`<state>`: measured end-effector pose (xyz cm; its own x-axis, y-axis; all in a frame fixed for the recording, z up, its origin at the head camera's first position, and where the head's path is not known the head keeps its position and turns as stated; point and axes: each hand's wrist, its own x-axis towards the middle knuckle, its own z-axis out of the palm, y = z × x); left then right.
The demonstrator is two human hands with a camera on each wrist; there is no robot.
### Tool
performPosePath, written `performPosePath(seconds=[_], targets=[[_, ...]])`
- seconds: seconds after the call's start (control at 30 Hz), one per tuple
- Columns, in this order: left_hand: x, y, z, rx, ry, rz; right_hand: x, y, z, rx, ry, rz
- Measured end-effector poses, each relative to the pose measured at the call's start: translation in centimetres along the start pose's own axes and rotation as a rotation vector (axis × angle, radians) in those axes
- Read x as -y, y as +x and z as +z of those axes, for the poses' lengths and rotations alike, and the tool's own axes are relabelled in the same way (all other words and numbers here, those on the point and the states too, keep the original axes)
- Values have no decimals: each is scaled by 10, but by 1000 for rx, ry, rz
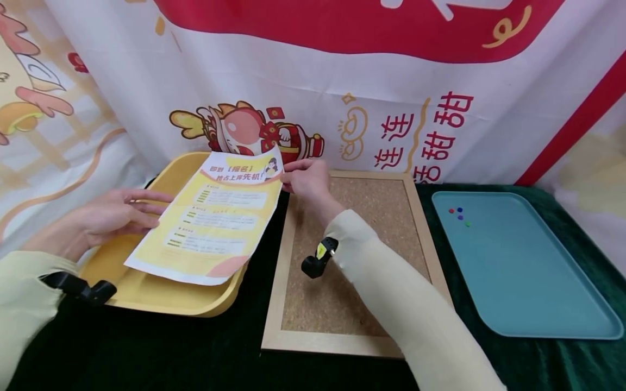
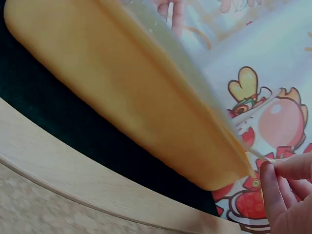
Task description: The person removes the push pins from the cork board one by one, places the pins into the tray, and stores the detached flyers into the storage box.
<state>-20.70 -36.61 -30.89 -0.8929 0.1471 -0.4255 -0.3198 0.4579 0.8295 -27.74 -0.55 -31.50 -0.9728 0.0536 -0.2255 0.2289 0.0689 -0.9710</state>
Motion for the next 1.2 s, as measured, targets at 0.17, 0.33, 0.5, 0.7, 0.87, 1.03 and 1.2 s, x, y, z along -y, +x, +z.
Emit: performPosePath(seconds=[0.17, 0.33, 0.5, 0.7, 0.87, 1.03, 1.2], targets=[[6, 3, -5, 8, 36, -18, -5, -1, 11, -1, -27, -16], [9, 6, -6, 33, 64, -35, -9, -5, 20, 5, -112, -65], [8, 5, -3, 54, 93, -52, -14, -9, 23, -5, -238, -109], [4, 2, -1, 61, 98, -19, -16, -12, 25, -8, -328, -178], [4, 1, 1, 61, 87, 5, -17, -14, 26, 20, -378, -207], [5, 3, 4, 68, 1, 2, -17, -13, 16, 74, -356, -252], [2, 3, 10, 76, -7, 9, -18, -9, -27, 153, -401, -313]])
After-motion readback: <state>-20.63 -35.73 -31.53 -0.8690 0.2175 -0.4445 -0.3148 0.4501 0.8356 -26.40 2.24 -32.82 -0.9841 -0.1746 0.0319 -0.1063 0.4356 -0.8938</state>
